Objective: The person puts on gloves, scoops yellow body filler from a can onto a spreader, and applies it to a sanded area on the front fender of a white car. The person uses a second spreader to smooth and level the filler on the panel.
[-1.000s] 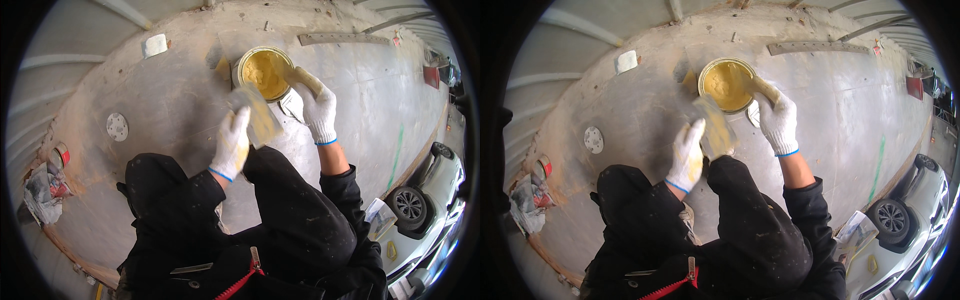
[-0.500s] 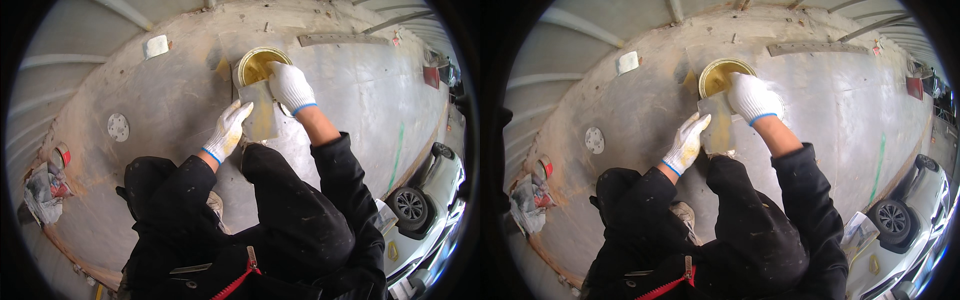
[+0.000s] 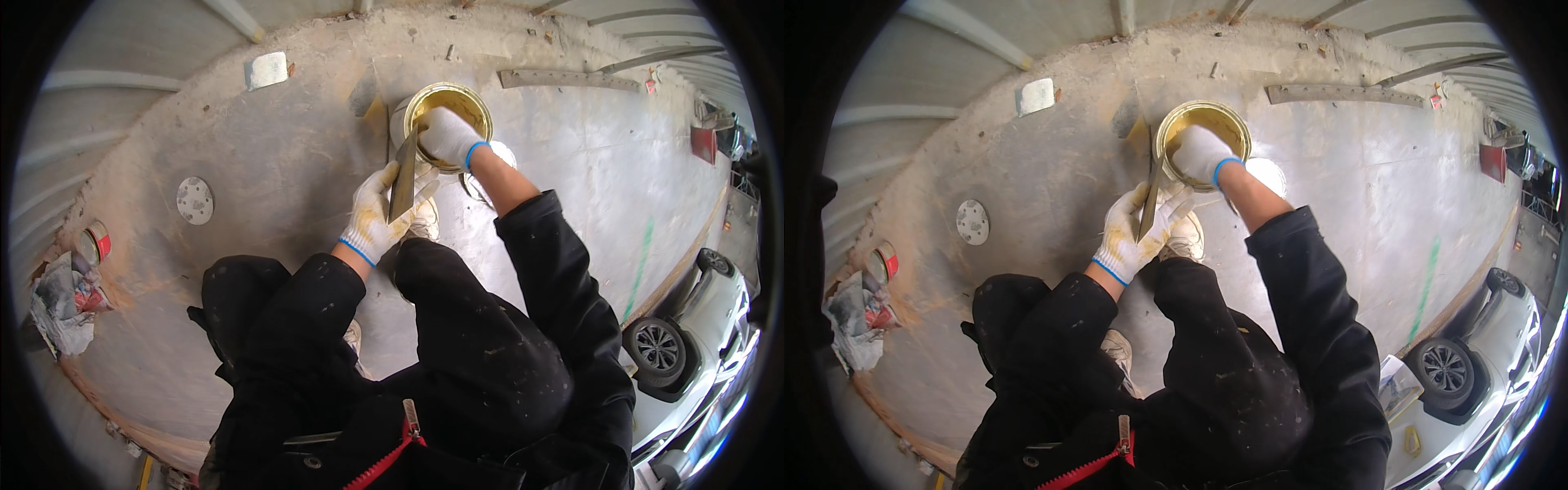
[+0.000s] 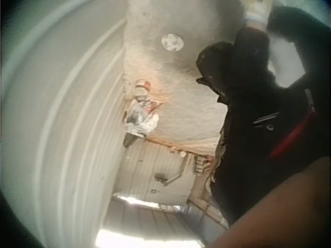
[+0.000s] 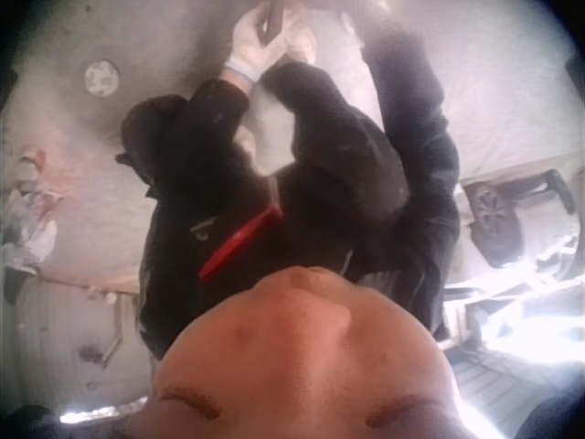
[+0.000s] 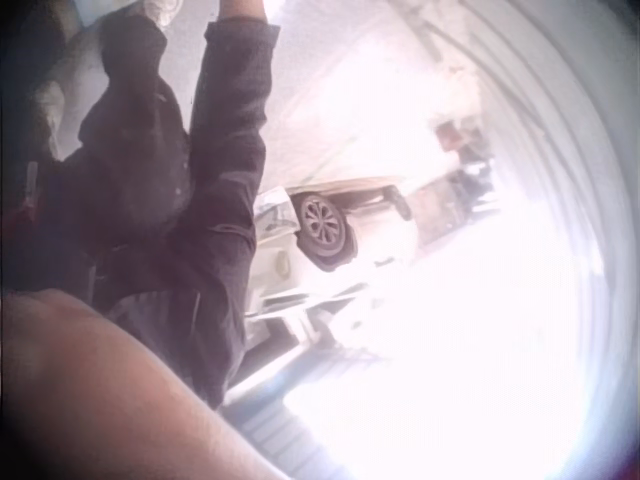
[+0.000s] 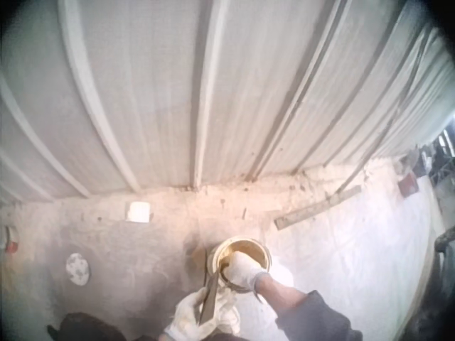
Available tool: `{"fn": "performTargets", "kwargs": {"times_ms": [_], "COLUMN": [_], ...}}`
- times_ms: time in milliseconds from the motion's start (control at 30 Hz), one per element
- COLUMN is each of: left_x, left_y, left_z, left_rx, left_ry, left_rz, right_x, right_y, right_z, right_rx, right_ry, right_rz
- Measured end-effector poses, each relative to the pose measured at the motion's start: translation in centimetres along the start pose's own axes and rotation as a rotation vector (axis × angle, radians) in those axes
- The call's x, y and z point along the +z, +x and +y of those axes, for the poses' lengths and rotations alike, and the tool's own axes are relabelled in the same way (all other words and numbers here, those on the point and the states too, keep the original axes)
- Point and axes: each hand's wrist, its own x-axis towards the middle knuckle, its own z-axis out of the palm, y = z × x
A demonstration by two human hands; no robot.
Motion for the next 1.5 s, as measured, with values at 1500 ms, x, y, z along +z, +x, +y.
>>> {"fn": "performTargets", "kwargs": {"times_ms": [1500], "left_x": [8.1], "left_y": [-2.7], "left_z": [-0.6], "left_rx": [0.502], "left_ry": [1.014], "left_rz": [-0.145], "right_x": [-2.5], "right_y": [-16.7], "right_z": [0.8], "right_rx": [-0.553], "right_ry": [0.272], "right_rz": [0.833]}}
